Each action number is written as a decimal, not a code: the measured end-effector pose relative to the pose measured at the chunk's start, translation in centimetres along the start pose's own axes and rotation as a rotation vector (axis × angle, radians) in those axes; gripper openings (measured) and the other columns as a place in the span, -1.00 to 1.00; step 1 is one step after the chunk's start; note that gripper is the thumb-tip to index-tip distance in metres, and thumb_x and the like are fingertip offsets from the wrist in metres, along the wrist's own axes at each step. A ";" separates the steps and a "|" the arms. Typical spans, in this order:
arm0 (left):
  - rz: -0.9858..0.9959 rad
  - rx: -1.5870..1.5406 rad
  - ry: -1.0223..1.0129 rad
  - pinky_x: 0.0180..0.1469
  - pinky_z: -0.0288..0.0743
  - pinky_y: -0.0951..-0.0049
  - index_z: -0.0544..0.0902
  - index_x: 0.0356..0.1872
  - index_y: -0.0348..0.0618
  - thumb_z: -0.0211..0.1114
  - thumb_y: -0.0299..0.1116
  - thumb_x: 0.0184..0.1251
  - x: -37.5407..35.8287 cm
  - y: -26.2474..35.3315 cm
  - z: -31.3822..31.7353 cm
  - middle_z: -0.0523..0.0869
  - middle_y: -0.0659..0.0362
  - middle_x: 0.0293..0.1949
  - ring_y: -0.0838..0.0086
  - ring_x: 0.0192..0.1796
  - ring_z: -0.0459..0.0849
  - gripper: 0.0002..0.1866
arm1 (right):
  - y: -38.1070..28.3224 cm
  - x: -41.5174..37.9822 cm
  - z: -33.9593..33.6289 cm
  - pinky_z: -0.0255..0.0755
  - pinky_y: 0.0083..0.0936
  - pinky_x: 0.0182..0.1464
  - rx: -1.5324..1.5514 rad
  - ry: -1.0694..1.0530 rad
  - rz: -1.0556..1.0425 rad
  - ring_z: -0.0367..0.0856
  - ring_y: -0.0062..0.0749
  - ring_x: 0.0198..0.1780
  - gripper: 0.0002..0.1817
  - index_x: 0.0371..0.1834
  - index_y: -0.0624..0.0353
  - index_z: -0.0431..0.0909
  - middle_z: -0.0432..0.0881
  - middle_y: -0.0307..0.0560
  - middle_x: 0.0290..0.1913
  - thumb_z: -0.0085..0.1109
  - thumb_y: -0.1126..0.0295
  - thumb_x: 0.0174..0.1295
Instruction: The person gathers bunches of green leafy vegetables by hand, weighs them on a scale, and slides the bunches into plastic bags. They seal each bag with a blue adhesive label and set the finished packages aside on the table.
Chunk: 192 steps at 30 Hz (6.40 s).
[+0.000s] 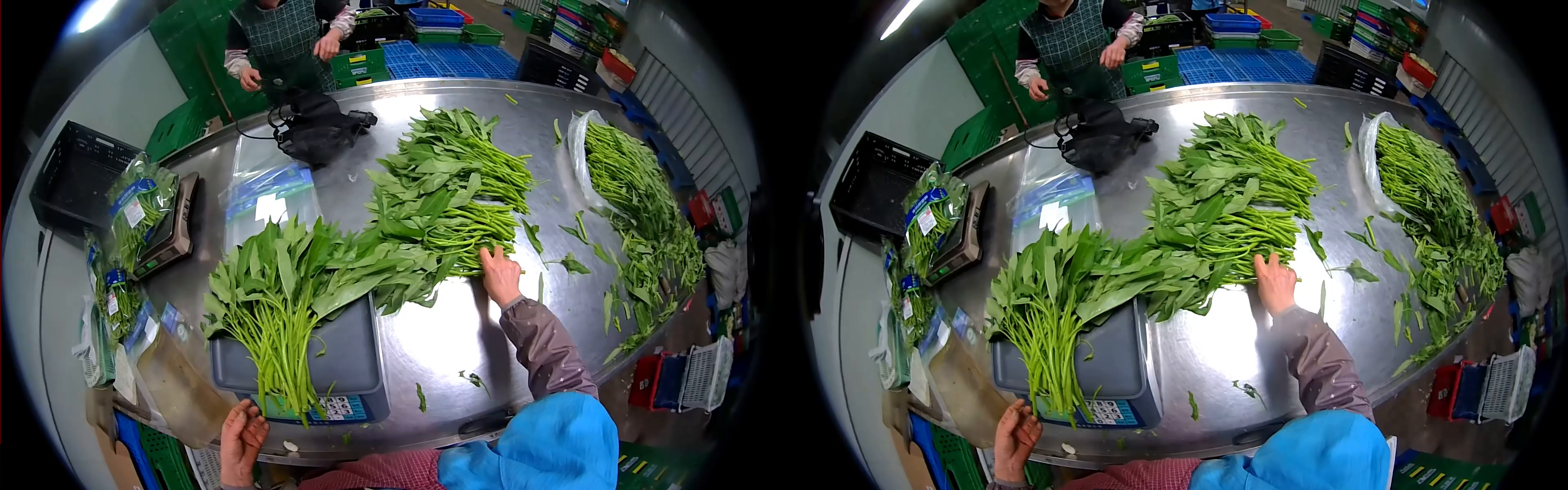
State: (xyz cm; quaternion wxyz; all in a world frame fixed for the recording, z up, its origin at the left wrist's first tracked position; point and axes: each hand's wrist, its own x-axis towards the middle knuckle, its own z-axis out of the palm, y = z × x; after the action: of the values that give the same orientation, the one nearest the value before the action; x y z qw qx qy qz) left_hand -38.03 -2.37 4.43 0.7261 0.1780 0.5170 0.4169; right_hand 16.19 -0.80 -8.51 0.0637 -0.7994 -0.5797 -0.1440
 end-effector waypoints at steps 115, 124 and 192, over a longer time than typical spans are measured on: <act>0.054 0.080 -0.184 -0.07 0.47 0.45 0.42 0.01 -0.22 0.10 -0.42 0.26 0.1 0.9 0.9 0.55 0.20 -0.18 0.49 -0.17 0.55 -0.71 | -12.9 4.2 -23.9 0.07 -0.78 -0.74 1.570 0.146 0.001 0.24 -0.79 -0.68 -0.76 -0.13 0.21 0.49 0.40 -0.33 -0.56 -0.06 0.30 0.28; 0.075 0.013 -0.154 -0.09 0.49 0.39 0.45 0.00 -0.21 0.09 -0.43 0.27 0.0 -0.2 -0.6 0.57 0.18 -0.19 0.43 -0.18 0.57 -0.72 | -0.6 1.6 -6.3 0.39 -0.44 -0.27 0.088 0.376 0.042 0.50 -0.24 -0.31 -0.65 0.01 0.27 0.36 0.53 -0.05 -0.31 0.05 0.44 0.13; 0.397 0.488 -0.393 0.10 0.31 0.46 0.31 0.08 -0.34 0.15 -0.26 0.23 10.7 -0.7 11.2 0.48 0.05 0.02 0.43 0.06 0.41 -0.52 | -28.1 -0.6 -12.6 0.23 -0.52 0.04 1.612 -0.592 0.105 0.40 -0.37 -0.04 -0.55 0.06 0.38 0.29 0.45 -0.01 -0.02 -0.11 0.19 0.30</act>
State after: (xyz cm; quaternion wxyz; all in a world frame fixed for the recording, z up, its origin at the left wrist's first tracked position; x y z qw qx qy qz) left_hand -26.46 7.60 2.03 0.6526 0.5194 0.4073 0.3721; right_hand -12.54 4.24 1.44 0.4648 -0.5405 -0.4601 0.5292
